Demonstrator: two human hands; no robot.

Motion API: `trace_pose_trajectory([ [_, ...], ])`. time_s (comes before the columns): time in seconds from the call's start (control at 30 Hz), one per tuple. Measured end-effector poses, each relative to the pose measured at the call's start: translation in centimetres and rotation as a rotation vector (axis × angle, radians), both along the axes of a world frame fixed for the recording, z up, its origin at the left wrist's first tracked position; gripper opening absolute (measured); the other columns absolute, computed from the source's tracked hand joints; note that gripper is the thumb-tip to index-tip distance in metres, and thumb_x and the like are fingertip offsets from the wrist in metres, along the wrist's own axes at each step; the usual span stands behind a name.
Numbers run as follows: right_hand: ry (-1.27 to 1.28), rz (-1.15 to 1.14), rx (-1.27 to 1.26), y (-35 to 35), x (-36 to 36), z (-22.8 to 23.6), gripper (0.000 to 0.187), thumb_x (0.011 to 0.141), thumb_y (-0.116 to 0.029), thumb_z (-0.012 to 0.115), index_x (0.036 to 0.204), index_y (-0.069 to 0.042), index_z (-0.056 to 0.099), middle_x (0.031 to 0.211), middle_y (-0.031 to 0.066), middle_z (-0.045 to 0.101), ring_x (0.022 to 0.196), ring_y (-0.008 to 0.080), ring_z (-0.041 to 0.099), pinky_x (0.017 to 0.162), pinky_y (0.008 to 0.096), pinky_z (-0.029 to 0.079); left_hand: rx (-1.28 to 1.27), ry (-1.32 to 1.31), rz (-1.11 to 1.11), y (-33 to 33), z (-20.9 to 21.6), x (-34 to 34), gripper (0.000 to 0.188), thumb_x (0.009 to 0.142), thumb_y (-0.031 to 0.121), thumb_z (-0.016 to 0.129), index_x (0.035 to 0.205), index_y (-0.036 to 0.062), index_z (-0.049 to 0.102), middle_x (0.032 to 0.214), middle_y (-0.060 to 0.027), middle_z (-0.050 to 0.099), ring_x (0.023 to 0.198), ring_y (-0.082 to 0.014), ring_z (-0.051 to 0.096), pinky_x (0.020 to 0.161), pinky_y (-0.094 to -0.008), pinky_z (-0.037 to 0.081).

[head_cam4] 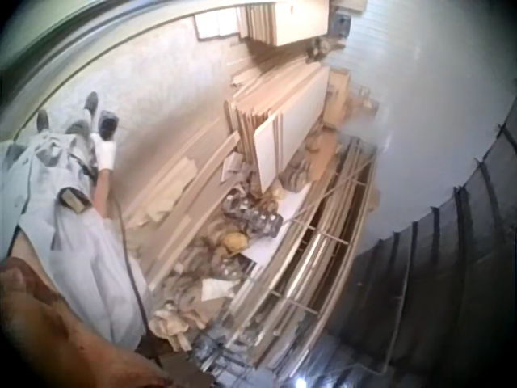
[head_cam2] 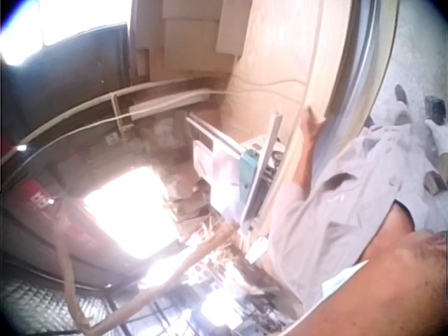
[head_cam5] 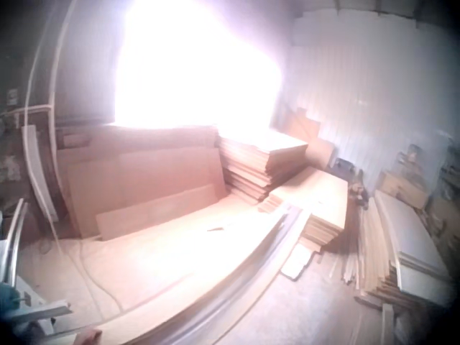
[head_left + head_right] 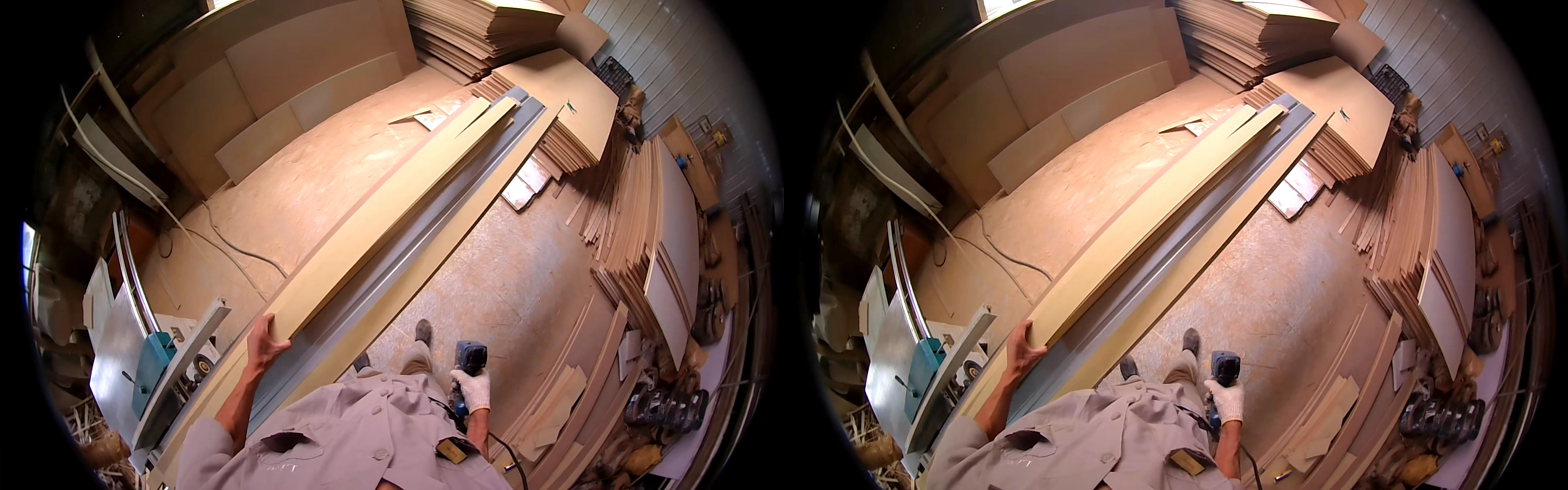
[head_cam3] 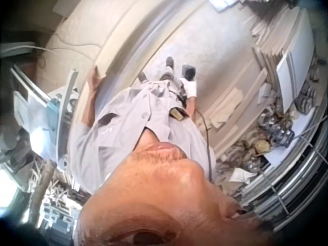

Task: The person aligns long wooden strips on a metal jig and uses a pneumatic nail gun to fasten them. They repeatedly pick up strips, position them, and drive nails along the length of each piece.

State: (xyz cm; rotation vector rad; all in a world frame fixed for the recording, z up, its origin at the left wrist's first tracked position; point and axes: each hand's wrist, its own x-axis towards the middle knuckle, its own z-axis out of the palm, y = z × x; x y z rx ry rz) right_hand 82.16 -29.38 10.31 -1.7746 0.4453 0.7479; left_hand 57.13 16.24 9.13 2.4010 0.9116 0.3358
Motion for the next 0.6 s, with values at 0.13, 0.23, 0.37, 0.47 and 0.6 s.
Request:
trace_pose_trajectory([
  [0.13, 0.057, 0.005, -0.017, -0.5, 4.1, -0.6, 0.020, 0.076, -0.012, 0.082, 0.090, -0.002, 0.072, 0.067, 0.0062, 0.067, 0.051, 0.0160, 0.063, 0.049, 0.0314, 0.050, -0.048, -0.045, -0.013, -3.4, 2.2, 5.3, 0.069, 0.062, 0.019, 0.085, 0.124, 0.0019, 0.061, 0.112, -0.0200, 0.067, 0.104, -0.0379, 0.067, 0.092, -0.0425, 0.054],
  [0.23, 0.047, 0.027, 0.018, -0.7, 7.9, -0.5, 0.018, 0.077, -0.013, 0.082, 0.087, -0.002, 0.072, 0.068, 0.0050, 0.067, 0.052, 0.0154, 0.062, 0.050, 0.0318, 0.049, -0.069, -0.022, -0.010, -6.4, 3.5, 10.5, 0.070, 0.062, 0.020, 0.086, 0.124, 0.0018, 0.061, 0.111, -0.0195, 0.067, 0.105, -0.0369, 0.066, 0.093, -0.0420, 0.054],
  [0.37, -0.071, 0.158, -0.080, -2.0, 14.2, -3.5, 0.020, 0.077, -0.017, 0.082, 0.084, -0.001, 0.072, 0.068, 0.0039, 0.068, 0.052, 0.0150, 0.062, 0.050, 0.0326, 0.049, -0.077, -0.012, -0.021, -9.9, 3.7, 18.6, 0.068, 0.064, 0.024, 0.088, 0.123, 0.0019, 0.063, 0.111, -0.0188, 0.067, 0.105, -0.0365, 0.066, 0.094, -0.0427, 0.053],
  [0.47, -0.091, 0.176, -0.029, -4.7, 17.9, -5.1, 0.021, 0.076, -0.017, 0.083, 0.083, -0.002, 0.071, 0.067, 0.0034, 0.067, 0.052, 0.0148, 0.062, 0.050, 0.0325, 0.049, -0.079, -0.013, -0.036, -12.5, 3.3, 24.3, 0.068, 0.065, 0.025, 0.088, 0.123, 0.0020, 0.062, 0.111, -0.0180, 0.067, 0.101, -0.0356, 0.067, 0.089, -0.0419, 0.055],
  [0.6, -0.089, 0.153, -0.033, -7.5, 22.7, -6.4, 0.018, 0.075, -0.014, 0.085, 0.081, -0.004, 0.070, 0.068, 0.0042, 0.067, 0.052, 0.0137, 0.062, 0.050, 0.0312, 0.048, -0.046, -0.018, -0.047, -14.4, 1.0, 30.1, 0.067, 0.066, 0.024, 0.088, 0.124, 0.0026, 0.061, 0.109, -0.0168, 0.066, 0.101, -0.0338, 0.068, 0.086, -0.0411, 0.056],
])
